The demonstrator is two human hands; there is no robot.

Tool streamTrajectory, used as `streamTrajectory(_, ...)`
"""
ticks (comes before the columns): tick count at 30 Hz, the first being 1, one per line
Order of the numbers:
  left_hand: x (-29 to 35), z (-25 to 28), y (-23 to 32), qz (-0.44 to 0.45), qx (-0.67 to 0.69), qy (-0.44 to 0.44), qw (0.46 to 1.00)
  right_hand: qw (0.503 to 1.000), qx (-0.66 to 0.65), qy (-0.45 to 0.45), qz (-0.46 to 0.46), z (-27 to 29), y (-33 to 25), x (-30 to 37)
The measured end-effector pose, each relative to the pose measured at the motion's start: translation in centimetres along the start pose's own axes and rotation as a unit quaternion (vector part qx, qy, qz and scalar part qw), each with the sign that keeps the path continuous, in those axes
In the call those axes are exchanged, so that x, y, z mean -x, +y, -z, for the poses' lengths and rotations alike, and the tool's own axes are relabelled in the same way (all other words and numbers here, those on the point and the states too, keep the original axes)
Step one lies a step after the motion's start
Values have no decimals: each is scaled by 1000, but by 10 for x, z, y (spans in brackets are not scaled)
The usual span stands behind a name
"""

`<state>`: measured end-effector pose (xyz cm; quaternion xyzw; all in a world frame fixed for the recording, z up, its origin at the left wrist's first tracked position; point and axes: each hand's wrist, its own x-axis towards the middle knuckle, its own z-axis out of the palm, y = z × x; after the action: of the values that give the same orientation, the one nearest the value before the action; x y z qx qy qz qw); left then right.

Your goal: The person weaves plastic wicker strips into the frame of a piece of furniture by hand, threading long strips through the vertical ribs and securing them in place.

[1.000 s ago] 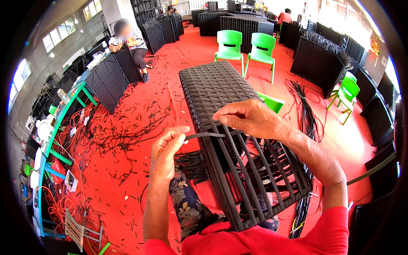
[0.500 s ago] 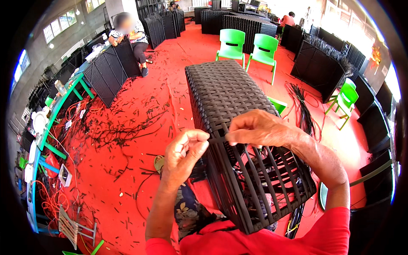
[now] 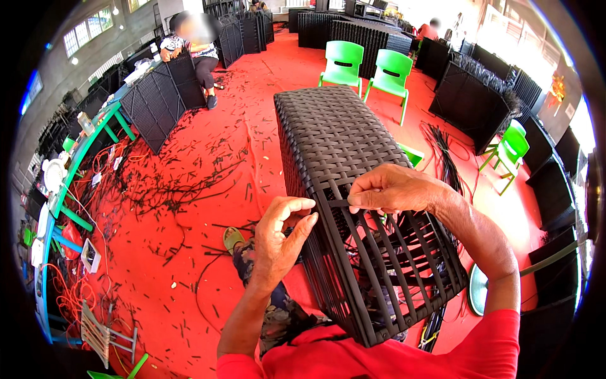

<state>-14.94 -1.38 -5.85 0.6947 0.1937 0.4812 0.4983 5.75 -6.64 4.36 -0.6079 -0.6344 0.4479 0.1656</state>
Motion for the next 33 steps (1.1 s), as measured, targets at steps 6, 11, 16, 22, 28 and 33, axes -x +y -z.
streamTrajectory(6, 2, -3, -5, -9, 3, 20, 1000, 997, -63, -42, -1, 1, -2, 0)
streamTrajectory(11, 1, -8, -4, 19, 31, 40, 999, 999, -4, -39, 13, -3, -7, -7)
streamTrajectory(16, -5, -6, -4, 44, 46, 29, 998, 950, 247, 131, 136, -16, -8, -12)
streamTrajectory(22, -11, 4, -1, 117, 120, -26, 986, 927, 280, 214, 130, -31, -15, -5)
streamTrajectory(28, 19, 21, -63, 226, 395, 32, 890, 943, 199, 251, 86, -21, -28, 2)
streamTrajectory(33, 41, 16, -94, 276, 513, -4, 813, 965, 128, 212, 91, -17, -38, -13)
